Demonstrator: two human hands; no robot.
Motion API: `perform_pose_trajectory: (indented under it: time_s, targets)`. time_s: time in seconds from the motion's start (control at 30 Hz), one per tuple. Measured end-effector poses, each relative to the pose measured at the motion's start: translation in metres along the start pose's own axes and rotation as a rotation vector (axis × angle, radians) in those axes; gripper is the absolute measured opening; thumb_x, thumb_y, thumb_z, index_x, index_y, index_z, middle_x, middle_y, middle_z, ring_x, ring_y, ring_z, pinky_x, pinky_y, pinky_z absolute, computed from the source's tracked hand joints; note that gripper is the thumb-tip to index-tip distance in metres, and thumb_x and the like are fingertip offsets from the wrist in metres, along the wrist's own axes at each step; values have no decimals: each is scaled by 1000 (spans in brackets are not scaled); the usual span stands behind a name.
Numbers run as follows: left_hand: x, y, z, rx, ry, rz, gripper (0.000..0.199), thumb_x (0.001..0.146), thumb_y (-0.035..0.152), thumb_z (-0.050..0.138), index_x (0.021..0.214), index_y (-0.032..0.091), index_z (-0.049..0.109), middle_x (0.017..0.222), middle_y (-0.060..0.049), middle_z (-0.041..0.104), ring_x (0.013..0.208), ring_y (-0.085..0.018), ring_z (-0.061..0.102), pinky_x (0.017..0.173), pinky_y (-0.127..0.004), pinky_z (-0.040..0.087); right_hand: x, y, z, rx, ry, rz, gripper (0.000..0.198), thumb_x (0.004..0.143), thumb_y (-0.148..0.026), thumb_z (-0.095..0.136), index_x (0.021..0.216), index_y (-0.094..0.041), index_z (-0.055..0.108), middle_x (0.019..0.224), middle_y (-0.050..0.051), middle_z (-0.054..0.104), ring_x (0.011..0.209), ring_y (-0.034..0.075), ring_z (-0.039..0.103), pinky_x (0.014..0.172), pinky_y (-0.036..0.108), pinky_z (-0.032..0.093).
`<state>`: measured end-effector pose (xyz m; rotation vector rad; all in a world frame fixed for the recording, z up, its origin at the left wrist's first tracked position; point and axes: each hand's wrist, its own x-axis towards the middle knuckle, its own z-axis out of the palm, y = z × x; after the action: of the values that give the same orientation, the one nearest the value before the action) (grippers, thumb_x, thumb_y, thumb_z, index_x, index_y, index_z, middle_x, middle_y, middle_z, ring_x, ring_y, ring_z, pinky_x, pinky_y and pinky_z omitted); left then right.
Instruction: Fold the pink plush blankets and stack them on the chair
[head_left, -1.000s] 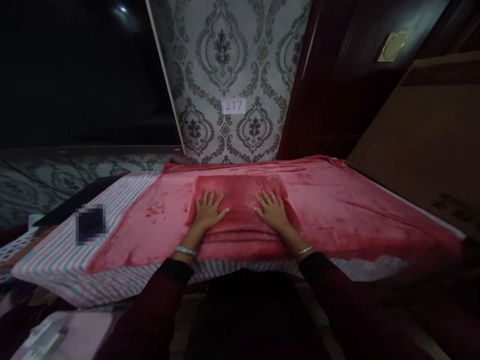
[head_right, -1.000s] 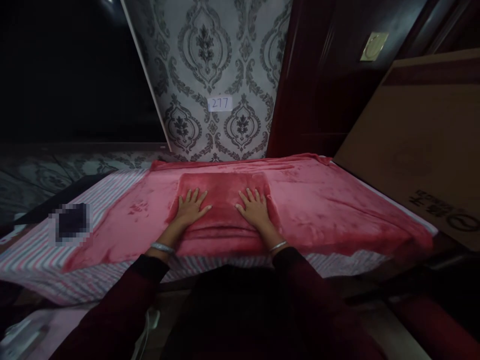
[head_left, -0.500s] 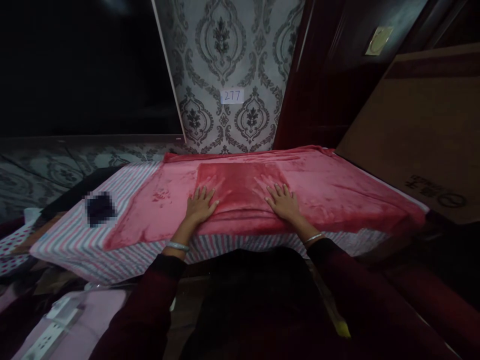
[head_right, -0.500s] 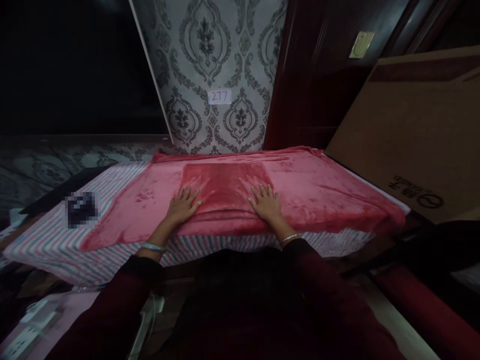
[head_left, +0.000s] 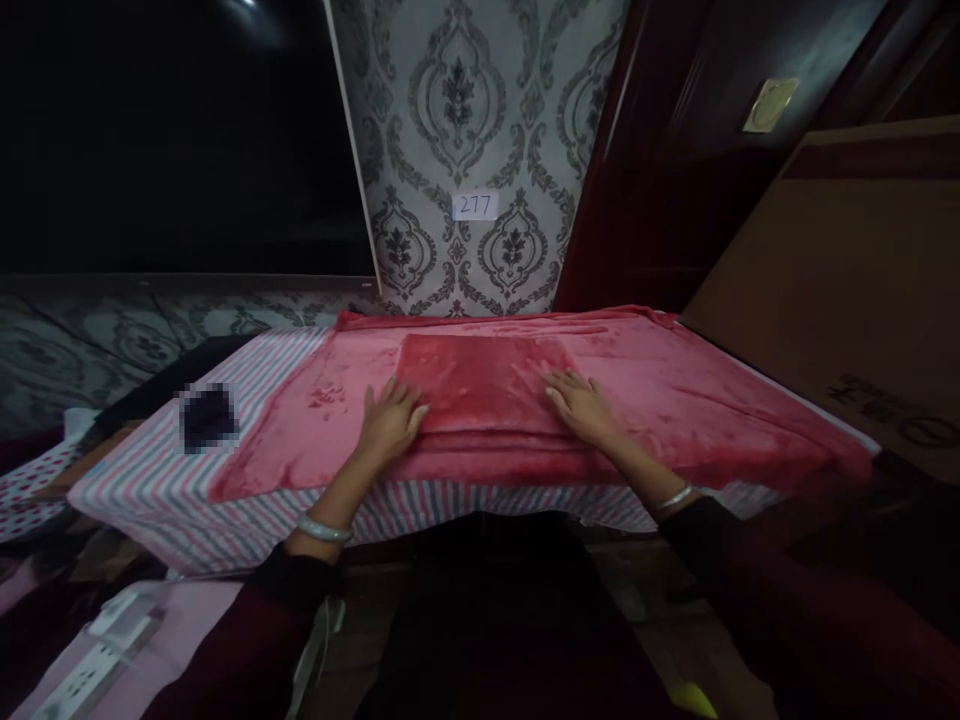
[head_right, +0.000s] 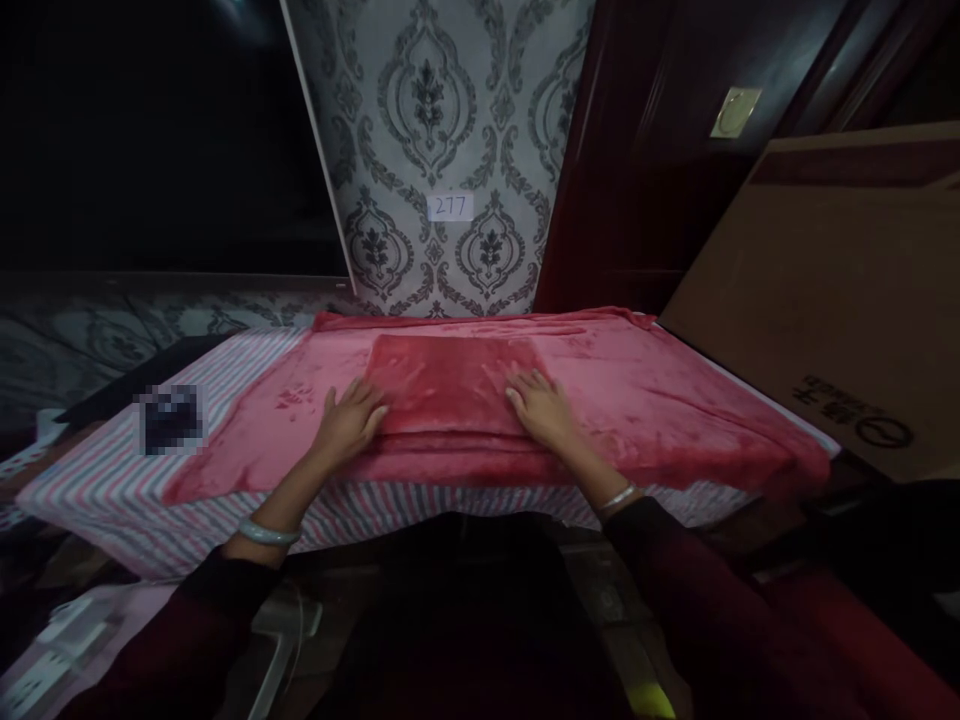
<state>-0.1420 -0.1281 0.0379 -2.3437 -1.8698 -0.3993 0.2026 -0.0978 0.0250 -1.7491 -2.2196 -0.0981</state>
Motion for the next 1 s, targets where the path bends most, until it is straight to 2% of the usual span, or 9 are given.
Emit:
perform_pose_trajectory:
  time_s: [0.07, 0.13, 0.23, 0.3, 0.43, 0.6, 0.8, 0.9, 1.0]
  targets:
    - [17, 25, -3, -46, 29, 88, 51, 104, 39, 39, 150, 21, 51, 159, -13, 46, 154, -30, 32, 125, -59, 23, 26, -21, -4, 32, 20, -62, 55, 106, -37, 25, 156, -26, 45, 161, 8, 45, 152, 30, 35, 120, 61, 28]
    - [30, 51, 4, -73, 6, 162, 58, 103, 42, 42, 156, 17, 42, 164, -14, 38, 155, -29, 29, 127, -54, 22, 45, -42, 0, 35, 13, -96, 56, 105, -35, 27, 160, -25, 38, 165, 8, 37, 154, 29, 30, 121, 60, 28]
    - [32, 79, 31, -38, -55, 198, 65, 100, 50, 47, 156, 17, 42, 165, -17, 35, 155, -34, 27, 125, -59, 23, 53, -59, 22, 9, -45, -117, 58, 103, -30, 31, 160, -24, 36, 167, 9, 33, 155, 28, 28, 121, 59, 28]
    - [22, 86, 53, 10, -47, 204, 67, 98, 55, 50, 155, 20, 45, 164, -17, 36, 154, -39, 28, 123, -64, 24, 48, -61, 40, -1, -77, -133, 56, 103, -29, 34, 158, -22, 40, 166, 9, 35, 154, 27, 29, 123, 57, 26]
    - [3, 85, 75, 47, 25, 229, 66, 97, 57, 51, 155, 25, 45, 166, -18, 32, 153, -42, 28, 121, -65, 25, 39, -55, 58, 11, -78, -140, 55, 103, -31, 35, 157, -22, 42, 166, 8, 35, 155, 27, 28, 124, 55, 22]
    - [-4, 81, 78, 38, 69, 219, 62, 96, 52, 55, 152, 27, 49, 164, -18, 36, 151, -42, 33, 119, -65, 29, 36, -57, 53, 31, -85, -136, 53, 105, -32, 35, 156, -22, 45, 165, 9, 36, 155, 27, 28, 124, 54, 22]
    - [-31, 75, 89, 25, 150, 279, 58, 96, 40, 57, 152, 26, 49, 160, -17, 44, 149, -38, 37, 117, -62, 35, 3, -54, 47, 66, -164, -187, 53, 104, -30, 39, 156, -23, 46, 164, 8, 39, 153, 28, 32, 123, 54, 27]
    - [-43, 69, 75, -20, 142, 314, 54, 96, 31, 55, 149, 21, 52, 155, -18, 51, 144, -35, 45, 115, -56, 40, 3, -46, 31, 138, -251, -280, 50, 100, -29, 47, 148, -20, 56, 154, 11, 52, 146, 28, 45, 118, 46, 37]
    - [-35, 58, 40, -137, 70, 350, 41, 97, 27, 51, 135, 21, 64, 134, -14, 68, 124, -29, 62, 105, -46, 50, 31, -46, 5, 219, -246, -328, 43, 100, -27, 45, 137, -21, 67, 134, 10, 70, 124, 26, 65, 106, 39, 50]
